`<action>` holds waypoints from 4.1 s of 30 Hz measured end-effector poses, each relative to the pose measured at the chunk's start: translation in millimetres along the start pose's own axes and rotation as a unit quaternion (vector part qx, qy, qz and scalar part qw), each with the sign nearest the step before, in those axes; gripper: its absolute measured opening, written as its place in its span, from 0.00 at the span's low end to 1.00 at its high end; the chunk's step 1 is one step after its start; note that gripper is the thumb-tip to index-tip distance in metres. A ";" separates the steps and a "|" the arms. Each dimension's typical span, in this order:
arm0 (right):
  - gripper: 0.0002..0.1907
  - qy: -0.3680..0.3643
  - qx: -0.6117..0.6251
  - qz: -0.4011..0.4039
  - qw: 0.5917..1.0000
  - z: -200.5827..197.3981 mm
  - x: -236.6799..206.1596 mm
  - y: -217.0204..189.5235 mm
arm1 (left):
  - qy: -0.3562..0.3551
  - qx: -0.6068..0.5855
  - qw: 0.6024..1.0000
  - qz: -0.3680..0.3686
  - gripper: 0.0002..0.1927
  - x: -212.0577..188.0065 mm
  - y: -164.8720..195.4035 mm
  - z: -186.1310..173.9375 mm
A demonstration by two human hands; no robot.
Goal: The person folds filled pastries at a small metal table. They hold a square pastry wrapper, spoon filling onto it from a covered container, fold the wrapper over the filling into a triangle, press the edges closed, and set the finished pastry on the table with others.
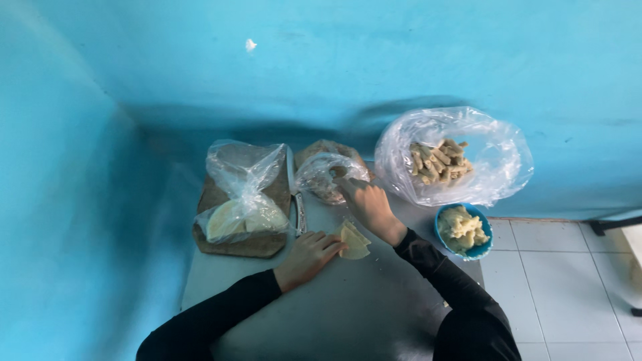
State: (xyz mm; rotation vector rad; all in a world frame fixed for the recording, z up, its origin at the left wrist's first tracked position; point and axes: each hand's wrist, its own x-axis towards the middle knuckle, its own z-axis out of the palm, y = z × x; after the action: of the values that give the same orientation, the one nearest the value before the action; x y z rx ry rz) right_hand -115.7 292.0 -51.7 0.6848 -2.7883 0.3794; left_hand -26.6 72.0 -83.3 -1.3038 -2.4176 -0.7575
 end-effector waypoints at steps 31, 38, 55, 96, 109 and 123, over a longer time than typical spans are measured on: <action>0.20 0.100 0.025 -0.039 0.994 -0.1 34.5 -7.9 | 0.014 -0.001 1.000 0.007 0.10 0.8 -1.5 14.9; 0.34 -0.076 -0.174 -0.100 0.977 -5.9 30.7 2.5 | 0.037 -0.006 0.999 0.011 0.11 0.8 -3.7 18.3; 0.12 0.058 0.191 0.018 0.980 4.2 26.0 2.6 | 0.040 -0.011 0.999 0.010 0.09 2.0 -3.2 16.2; 0.11 0.207 0.452 0.200 0.844 -14.2 -10.0 23.4 | 0.045 -0.070 0.996 -0.037 0.07 10.4 -7.8 4.3; 0.11 0.188 0.455 0.191 0.849 -7.5 -11.3 23.1 | 0.041 -0.090 0.994 -0.043 0.09 12.7 -13.2 -1.2; 0.12 0.174 0.543 0.273 0.775 -24.3 -97.8 18.3 | 0.063 -0.050 0.996 -0.048 0.08 12.6 -10.7 -5.5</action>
State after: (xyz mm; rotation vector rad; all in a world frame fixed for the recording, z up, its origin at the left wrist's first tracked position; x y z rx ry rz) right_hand -36.3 355.8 -61.3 -0.1042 -2.1094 2.0528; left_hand -42.4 72.6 -76.0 -1.1453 -2.3819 -0.9691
